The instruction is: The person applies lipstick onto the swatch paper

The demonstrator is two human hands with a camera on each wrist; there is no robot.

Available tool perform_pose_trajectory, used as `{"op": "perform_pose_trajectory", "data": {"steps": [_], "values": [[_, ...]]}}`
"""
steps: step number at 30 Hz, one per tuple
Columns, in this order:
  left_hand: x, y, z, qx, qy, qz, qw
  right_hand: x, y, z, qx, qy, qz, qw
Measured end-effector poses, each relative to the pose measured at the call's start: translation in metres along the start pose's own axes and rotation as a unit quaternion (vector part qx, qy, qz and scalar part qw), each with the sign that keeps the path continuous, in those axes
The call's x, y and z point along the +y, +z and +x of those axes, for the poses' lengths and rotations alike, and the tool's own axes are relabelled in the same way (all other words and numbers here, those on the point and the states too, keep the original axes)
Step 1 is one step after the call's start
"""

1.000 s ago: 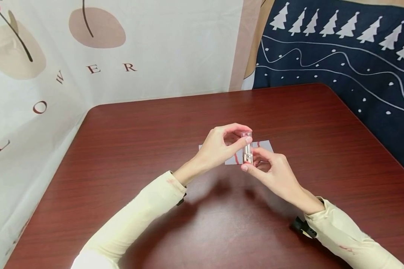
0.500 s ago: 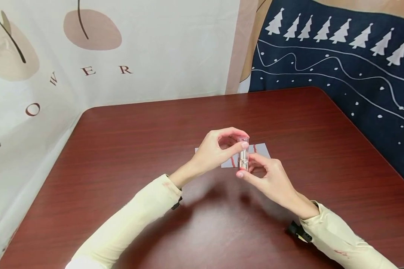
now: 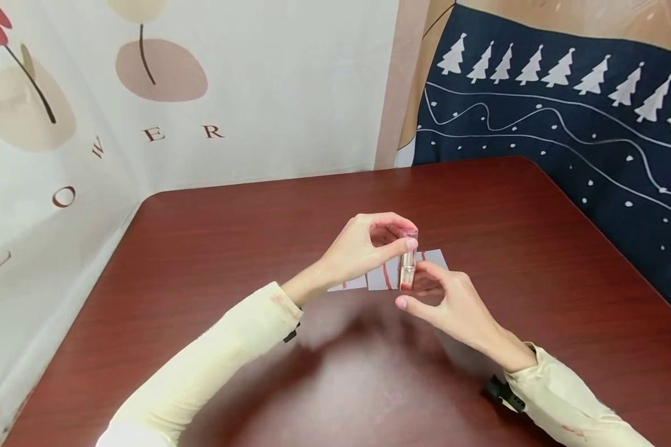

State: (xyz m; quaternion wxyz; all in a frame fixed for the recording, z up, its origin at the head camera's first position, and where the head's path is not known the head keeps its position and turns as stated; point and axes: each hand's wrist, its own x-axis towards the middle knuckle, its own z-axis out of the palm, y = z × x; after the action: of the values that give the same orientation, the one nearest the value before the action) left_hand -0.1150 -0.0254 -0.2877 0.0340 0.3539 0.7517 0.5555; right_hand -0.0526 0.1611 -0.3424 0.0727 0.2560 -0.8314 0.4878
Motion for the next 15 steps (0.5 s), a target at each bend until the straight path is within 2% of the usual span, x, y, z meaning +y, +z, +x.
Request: {"op": "perform_pose_trajectory", "data": {"steps": [9, 15], "values": [[-0.004, -0.012, 0.016, 0.009, -0.003, 0.019, 0.9998, 0.009, -0.002, -0.007, -0.048, 0.038, -0.021, 0.9979], [-0.016, -0.026, 0.031, 0.011, -0.013, 0.043, 0.9989, 0.017, -0.003, -0.012, -0.130, 0.035, -0.061, 0.9890]]}}
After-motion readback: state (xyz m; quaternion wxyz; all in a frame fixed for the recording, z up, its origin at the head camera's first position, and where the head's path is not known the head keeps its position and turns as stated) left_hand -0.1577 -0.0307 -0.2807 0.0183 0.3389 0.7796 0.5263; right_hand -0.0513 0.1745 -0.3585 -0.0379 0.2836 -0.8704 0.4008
